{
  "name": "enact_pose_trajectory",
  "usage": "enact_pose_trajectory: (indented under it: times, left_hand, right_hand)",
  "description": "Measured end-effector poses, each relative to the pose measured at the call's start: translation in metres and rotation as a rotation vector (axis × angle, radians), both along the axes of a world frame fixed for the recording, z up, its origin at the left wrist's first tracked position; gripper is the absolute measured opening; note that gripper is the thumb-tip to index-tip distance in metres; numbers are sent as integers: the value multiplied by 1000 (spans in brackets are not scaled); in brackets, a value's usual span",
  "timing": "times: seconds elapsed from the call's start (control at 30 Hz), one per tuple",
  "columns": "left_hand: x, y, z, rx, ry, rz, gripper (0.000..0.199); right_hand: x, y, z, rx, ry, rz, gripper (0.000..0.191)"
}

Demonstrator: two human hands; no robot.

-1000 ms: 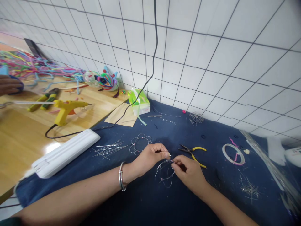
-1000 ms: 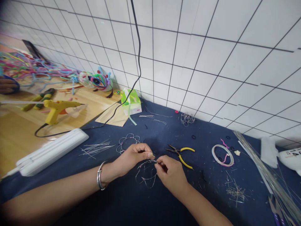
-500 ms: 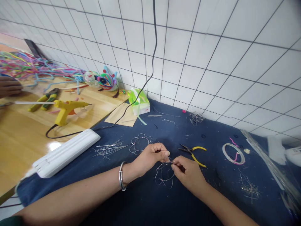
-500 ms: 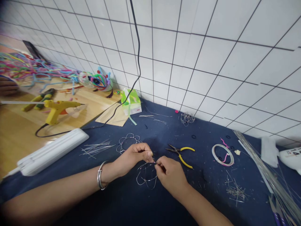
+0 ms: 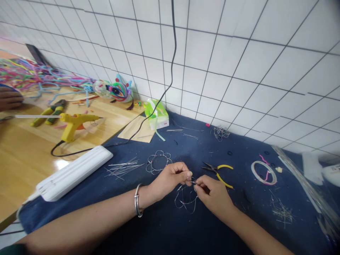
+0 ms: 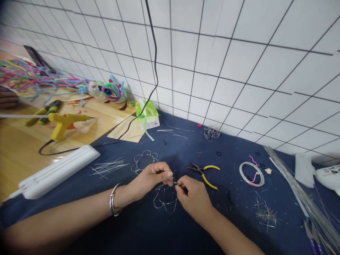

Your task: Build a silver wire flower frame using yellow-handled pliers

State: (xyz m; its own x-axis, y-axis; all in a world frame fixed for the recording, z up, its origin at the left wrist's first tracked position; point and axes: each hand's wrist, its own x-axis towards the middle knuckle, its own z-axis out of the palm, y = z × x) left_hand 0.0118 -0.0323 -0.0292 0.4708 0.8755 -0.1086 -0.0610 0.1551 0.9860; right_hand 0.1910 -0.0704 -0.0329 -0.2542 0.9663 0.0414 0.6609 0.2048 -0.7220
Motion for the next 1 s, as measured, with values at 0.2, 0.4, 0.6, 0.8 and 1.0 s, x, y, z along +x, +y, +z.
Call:
enact_pose_trajectory:
  times: [0.2,0.4,0.6,0.8,1.0]
  left_hand:
    - [1,-2,-1,-47,-41,2,20]
    - [2,-3,0,-76,-66,5,19]
    - [3,-3,-2,-86,-68,27,20]
    - [3,-4,-2,-85,-81,48,20]
    - [4,-8,1,-29,-91,51,18]
  right_hand:
    - [-1,0,-1,-16,4,1,8]
    - [-1,0,0,-11,2,10,7]
    - [-2,-1,-1,9,5,14,8]
    - [-2,-2,1,4,-8,25,11]
    - [-4,-3,3,9,-8,68,15]
